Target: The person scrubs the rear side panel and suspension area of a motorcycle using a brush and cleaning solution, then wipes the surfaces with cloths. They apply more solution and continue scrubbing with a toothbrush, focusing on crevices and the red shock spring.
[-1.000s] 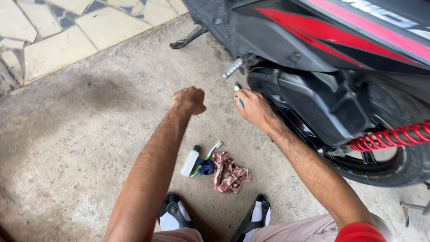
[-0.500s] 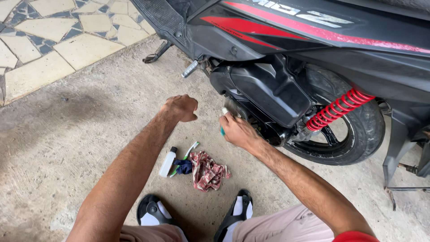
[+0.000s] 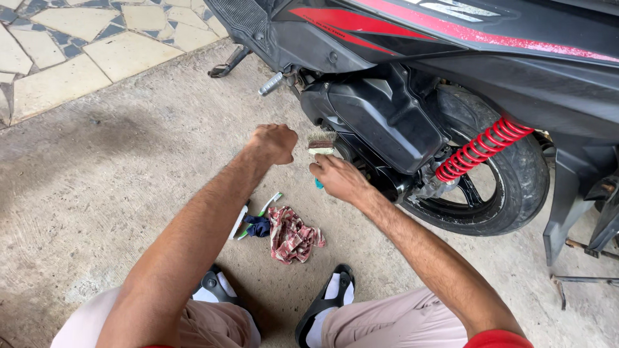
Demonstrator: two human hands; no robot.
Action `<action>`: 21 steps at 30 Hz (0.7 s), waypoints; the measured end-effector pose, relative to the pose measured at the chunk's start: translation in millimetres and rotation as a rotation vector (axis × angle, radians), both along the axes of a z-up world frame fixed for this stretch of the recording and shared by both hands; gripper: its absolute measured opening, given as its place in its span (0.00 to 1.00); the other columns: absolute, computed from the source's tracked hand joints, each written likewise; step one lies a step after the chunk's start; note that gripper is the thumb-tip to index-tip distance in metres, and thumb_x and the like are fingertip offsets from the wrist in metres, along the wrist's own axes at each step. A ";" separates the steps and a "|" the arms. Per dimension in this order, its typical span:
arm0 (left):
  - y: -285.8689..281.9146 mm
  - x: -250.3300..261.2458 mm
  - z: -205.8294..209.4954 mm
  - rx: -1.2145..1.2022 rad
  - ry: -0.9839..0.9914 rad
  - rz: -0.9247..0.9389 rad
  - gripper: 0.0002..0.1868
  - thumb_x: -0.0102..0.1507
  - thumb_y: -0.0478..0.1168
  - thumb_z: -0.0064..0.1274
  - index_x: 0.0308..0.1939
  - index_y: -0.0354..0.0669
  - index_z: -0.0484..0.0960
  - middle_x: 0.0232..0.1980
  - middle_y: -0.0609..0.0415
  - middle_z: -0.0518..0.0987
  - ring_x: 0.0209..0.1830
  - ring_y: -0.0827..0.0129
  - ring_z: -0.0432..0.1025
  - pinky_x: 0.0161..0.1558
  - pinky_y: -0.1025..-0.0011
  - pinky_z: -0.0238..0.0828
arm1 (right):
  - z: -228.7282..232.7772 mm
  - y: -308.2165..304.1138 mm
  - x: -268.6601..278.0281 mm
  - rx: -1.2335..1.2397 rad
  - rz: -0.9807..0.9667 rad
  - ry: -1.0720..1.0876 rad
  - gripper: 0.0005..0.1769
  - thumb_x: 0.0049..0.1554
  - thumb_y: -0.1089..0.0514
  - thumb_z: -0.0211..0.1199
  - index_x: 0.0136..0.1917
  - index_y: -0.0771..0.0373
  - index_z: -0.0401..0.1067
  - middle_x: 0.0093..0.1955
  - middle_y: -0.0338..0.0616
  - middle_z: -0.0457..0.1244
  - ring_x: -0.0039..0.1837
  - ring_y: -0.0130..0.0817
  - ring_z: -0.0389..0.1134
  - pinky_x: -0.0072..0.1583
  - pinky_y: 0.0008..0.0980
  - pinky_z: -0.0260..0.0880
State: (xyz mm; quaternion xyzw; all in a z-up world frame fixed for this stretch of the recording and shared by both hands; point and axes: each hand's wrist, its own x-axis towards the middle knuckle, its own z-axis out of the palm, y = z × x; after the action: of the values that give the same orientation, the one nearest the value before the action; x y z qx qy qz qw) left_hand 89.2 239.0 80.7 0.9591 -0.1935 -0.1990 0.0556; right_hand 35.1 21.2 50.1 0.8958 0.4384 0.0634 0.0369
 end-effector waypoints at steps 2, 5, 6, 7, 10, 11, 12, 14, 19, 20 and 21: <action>-4.0 -4.4 1.4 -0.018 -0.041 -0.014 0.18 0.60 0.44 0.63 0.51 0.41 0.86 0.55 0.47 0.84 0.57 0.56 0.78 0.56 0.59 0.77 | -5.4 0.3 -9.7 -0.028 -0.017 -0.065 0.15 0.49 0.71 0.58 0.51 0.71 0.72 0.64 0.70 0.64 0.61 0.56 0.72 0.54 0.43 0.78; -9.8 2.8 2.0 0.029 0.065 -0.013 0.16 0.63 0.44 0.60 0.51 0.40 0.85 0.52 0.49 0.86 0.55 0.60 0.80 0.55 0.58 0.78 | -11.8 -3.2 -9.1 -0.277 -0.099 -0.178 0.20 0.53 0.73 0.56 0.59 0.71 0.72 0.63 0.71 0.64 0.57 0.53 0.73 0.54 0.45 0.79; -10.2 4.7 0.8 0.028 0.066 -0.006 0.15 0.62 0.42 0.60 0.50 0.40 0.86 0.52 0.49 0.85 0.55 0.60 0.80 0.54 0.58 0.79 | -12.4 -5.5 -8.3 -0.259 -0.124 -0.105 0.19 0.55 0.72 0.56 0.60 0.72 0.72 0.62 0.70 0.64 0.58 0.53 0.73 0.55 0.44 0.79; -10.6 5.7 -0.6 0.026 0.066 0.001 0.14 0.61 0.40 0.60 0.50 0.40 0.86 0.52 0.49 0.85 0.54 0.61 0.80 0.54 0.59 0.79 | -11.2 -8.4 -5.8 -0.242 -0.149 -0.031 0.19 0.57 0.72 0.56 0.61 0.73 0.71 0.62 0.68 0.64 0.58 0.52 0.73 0.56 0.43 0.78; -12.0 6.2 -2.6 0.041 0.033 -0.001 0.14 0.60 0.38 0.60 0.49 0.41 0.87 0.52 0.50 0.85 0.55 0.61 0.79 0.54 0.60 0.79 | -9.6 0.2 6.7 0.008 -0.076 0.029 0.19 0.53 0.72 0.58 0.59 0.71 0.72 0.64 0.64 0.65 0.59 0.51 0.73 0.58 0.42 0.77; -13.2 4.6 -2.9 0.050 0.019 -0.008 0.14 0.60 0.38 0.60 0.49 0.41 0.87 0.52 0.50 0.85 0.56 0.61 0.79 0.54 0.59 0.78 | -8.5 4.0 6.6 0.125 -0.029 0.024 0.20 0.50 0.72 0.59 0.57 0.69 0.73 0.64 0.63 0.65 0.59 0.51 0.73 0.58 0.42 0.77; -13.5 4.4 -2.0 0.052 0.030 -0.007 0.14 0.60 0.38 0.60 0.49 0.41 0.87 0.52 0.50 0.85 0.56 0.60 0.79 0.54 0.59 0.78 | -4.9 6.9 6.0 0.151 -0.022 -0.003 0.21 0.47 0.72 0.59 0.56 0.69 0.73 0.63 0.62 0.66 0.58 0.51 0.73 0.57 0.42 0.77; -14.3 2.7 -1.8 0.052 0.055 -0.007 0.15 0.61 0.40 0.60 0.50 0.41 0.87 0.52 0.50 0.85 0.56 0.60 0.80 0.55 0.58 0.77 | 7.0 11.4 1.8 0.200 -0.011 -0.054 0.23 0.43 0.71 0.59 0.54 0.67 0.74 0.62 0.59 0.66 0.56 0.50 0.73 0.54 0.43 0.76; -2.9 7.4 -13.2 0.026 0.015 -0.013 0.20 0.60 0.49 0.64 0.53 0.44 0.86 0.56 0.50 0.83 0.59 0.55 0.77 0.56 0.55 0.76 | 36.0 -9.6 -19.9 0.013 -0.159 -0.058 0.15 0.50 0.69 0.61 0.52 0.71 0.72 0.53 0.57 0.66 0.51 0.49 0.73 0.53 0.44 0.77; -1.8 8.7 -15.4 0.039 0.030 -0.010 0.21 0.61 0.50 0.64 0.53 0.45 0.86 0.56 0.50 0.84 0.59 0.55 0.77 0.56 0.55 0.76 | 38.7 -20.2 -22.5 -0.021 -0.171 -0.077 0.14 0.51 0.69 0.61 0.51 0.72 0.72 0.51 0.57 0.66 0.50 0.48 0.73 0.52 0.44 0.77; 0.1 8.0 -17.8 0.039 0.048 -0.014 0.20 0.61 0.50 0.64 0.53 0.46 0.86 0.56 0.51 0.84 0.59 0.55 0.77 0.56 0.54 0.77 | 39.0 -30.7 -25.6 -0.057 -0.176 -0.083 0.12 0.51 0.69 0.60 0.50 0.72 0.72 0.49 0.58 0.66 0.48 0.48 0.74 0.50 0.43 0.78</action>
State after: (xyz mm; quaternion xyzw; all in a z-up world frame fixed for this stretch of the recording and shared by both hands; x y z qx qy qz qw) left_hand 97.2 239.1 62.9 0.9536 -0.1948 -0.2262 0.0402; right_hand 9.5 -9.5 89.1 0.9261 0.3576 0.0845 0.0859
